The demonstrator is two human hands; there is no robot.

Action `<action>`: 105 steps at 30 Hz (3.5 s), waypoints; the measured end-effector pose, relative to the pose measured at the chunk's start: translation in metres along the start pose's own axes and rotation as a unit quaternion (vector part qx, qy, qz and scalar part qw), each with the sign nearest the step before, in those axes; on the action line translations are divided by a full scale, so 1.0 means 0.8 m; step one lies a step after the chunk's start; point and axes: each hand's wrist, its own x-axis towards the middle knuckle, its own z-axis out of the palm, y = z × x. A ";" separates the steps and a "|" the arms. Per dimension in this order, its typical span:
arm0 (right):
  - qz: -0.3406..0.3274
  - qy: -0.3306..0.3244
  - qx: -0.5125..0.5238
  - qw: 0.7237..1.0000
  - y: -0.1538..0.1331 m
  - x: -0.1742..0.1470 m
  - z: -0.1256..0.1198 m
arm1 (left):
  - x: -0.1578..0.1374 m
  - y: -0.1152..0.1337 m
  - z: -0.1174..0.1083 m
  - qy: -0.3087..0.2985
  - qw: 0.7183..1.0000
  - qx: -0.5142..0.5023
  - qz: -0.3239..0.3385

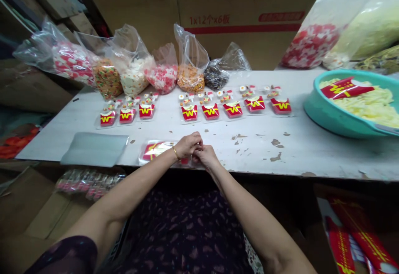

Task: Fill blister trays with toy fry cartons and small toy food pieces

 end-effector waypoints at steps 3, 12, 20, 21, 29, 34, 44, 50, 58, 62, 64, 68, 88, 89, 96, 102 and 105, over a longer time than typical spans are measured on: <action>-0.025 -0.024 -0.047 0.998 -0.009 0.007 -0.010 | -0.001 0.001 -0.009 0.032 0.999 0.012 -0.001; -0.337 0.025 -0.650 0.681 -0.092 0.110 -0.014 | -0.117 -0.008 -0.046 -0.053 0.944 0.238 -0.221; -0.344 -0.060 -0.736 0.581 -0.055 0.029 0.025 | -0.140 -0.053 -0.109 0.013 0.916 0.313 -0.253; -0.351 -0.064 -0.729 0.584 -0.045 0.007 0.026 | -0.135 -0.059 -0.115 0.025 0.914 0.315 -0.255; -0.335 -0.021 -0.716 0.613 -0.004 -0.074 0.035 | -0.022 -0.069 -0.079 -0.019 0.942 0.265 -0.205; -0.367 -0.112 -0.606 0.696 -0.039 -0.044 -0.001 | -0.031 -0.076 -0.090 0.022 0.953 0.243 -0.180; -0.239 -0.278 -0.709 0.602 -0.087 0.053 -0.079 | -0.303 -0.181 -0.173 0.081 0.892 0.219 -0.388; -0.294 -0.223 -0.727 0.580 -0.070 0.041 -0.064 | -0.298 -0.173 -0.156 0.126 0.890 0.201 -0.390; -0.297 -0.074 -0.743 0.595 -0.065 0.002 -0.100 | -0.198 -0.068 -0.083 0.196 0.967 0.032 -0.160; -0.256 -0.038 -0.757 0.600 -0.077 -0.018 -0.098 | -0.127 -0.041 -0.024 0.216 0.969 -0.008 -0.117; -0.236 -0.020 -0.766 0.598 -0.080 -0.021 -0.092 | -0.106 -0.037 -0.005 0.230 0.966 -0.029 -0.116; -0.217 0.017 -0.774 0.595 -0.071 -0.020 -0.077 | -0.092 -0.032 0.014 0.268 0.954 -0.058 -0.118; -0.255 0.042 -0.725 0.638 -0.072 -0.004 -0.074 | -0.107 -0.041 0.003 0.301 0.931 -0.114 -0.171; -0.253 0.044 -0.725 0.639 -0.073 -0.003 -0.075 | -0.107 -0.041 0.003 0.308 0.928 -0.121 -0.171; -0.260 0.027 -0.733 0.628 -0.068 -0.001 -0.071 | -0.108 -0.043 0.001 0.369 0.899 -0.171 -0.160; -0.270 0.011 -0.727 0.632 -0.066 -0.001 -0.071 | -0.111 -0.046 0.000 0.372 0.896 -0.185 -0.159; -0.276 -0.016 -0.730 0.625 -0.059 -0.004 -0.057 | -0.105 -0.040 0.008 0.362 0.900 -0.184 -0.158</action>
